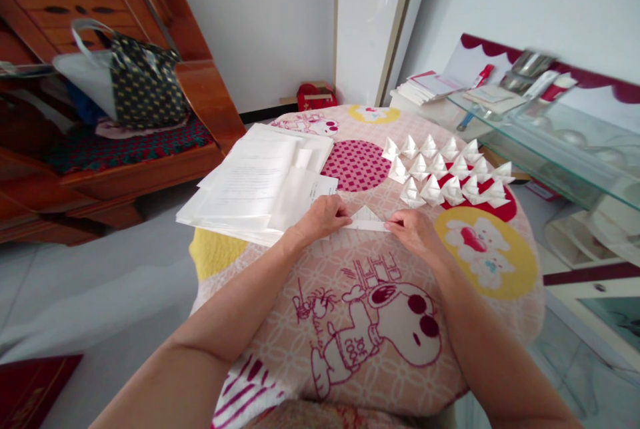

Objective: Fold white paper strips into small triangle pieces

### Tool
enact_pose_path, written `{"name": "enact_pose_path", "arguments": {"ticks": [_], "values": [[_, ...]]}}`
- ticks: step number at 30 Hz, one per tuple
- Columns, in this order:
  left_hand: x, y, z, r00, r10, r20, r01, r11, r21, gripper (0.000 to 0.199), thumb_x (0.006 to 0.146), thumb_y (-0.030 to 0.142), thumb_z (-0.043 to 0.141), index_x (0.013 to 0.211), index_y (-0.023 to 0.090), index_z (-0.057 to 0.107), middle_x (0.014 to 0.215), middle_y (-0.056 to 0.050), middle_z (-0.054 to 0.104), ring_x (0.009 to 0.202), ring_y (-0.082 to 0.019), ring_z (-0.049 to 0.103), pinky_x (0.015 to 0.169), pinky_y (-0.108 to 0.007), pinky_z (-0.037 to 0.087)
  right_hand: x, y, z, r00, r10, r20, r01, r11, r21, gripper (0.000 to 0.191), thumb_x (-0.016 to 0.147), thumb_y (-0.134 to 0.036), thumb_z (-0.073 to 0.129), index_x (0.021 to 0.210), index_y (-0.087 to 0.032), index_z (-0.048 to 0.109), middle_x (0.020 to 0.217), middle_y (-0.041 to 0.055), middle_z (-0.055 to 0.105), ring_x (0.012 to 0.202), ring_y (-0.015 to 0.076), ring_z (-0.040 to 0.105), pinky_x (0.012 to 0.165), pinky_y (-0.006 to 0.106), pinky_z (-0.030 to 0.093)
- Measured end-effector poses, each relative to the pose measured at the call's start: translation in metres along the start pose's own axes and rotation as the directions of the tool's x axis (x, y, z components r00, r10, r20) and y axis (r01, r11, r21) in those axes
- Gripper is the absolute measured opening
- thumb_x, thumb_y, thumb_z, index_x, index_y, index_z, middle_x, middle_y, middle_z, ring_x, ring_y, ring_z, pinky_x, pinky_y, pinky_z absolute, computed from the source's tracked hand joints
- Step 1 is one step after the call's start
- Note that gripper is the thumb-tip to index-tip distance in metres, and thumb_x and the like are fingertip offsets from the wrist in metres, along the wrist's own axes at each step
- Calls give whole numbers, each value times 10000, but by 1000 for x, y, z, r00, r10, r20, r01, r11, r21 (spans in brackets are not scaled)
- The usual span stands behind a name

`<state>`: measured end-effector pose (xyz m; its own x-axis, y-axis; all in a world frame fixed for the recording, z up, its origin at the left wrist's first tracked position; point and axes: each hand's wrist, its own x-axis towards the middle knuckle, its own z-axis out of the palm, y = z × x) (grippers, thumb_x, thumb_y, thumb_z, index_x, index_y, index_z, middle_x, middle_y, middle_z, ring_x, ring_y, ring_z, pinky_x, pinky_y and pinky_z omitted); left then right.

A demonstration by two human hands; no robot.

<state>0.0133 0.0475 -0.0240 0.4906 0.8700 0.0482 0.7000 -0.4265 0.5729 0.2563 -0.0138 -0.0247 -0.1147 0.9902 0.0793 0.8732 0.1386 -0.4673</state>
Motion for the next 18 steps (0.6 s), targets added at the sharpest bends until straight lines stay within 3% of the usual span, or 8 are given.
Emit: {"name": "enact_pose_path", "arguments": {"ticks": [18], "values": [[3, -3, 0, 1000, -17, 25, 18, 999, -41, 122, 749, 180, 768, 645, 142, 718, 656, 12, 676, 604, -106, 571, 605, -227, 400, 2, 0, 6, 999, 34, 0, -33, 995, -91, 235, 886, -215, 651, 652, -186, 646, 655, 32, 638, 661, 178, 544, 628, 292, 310]]}}
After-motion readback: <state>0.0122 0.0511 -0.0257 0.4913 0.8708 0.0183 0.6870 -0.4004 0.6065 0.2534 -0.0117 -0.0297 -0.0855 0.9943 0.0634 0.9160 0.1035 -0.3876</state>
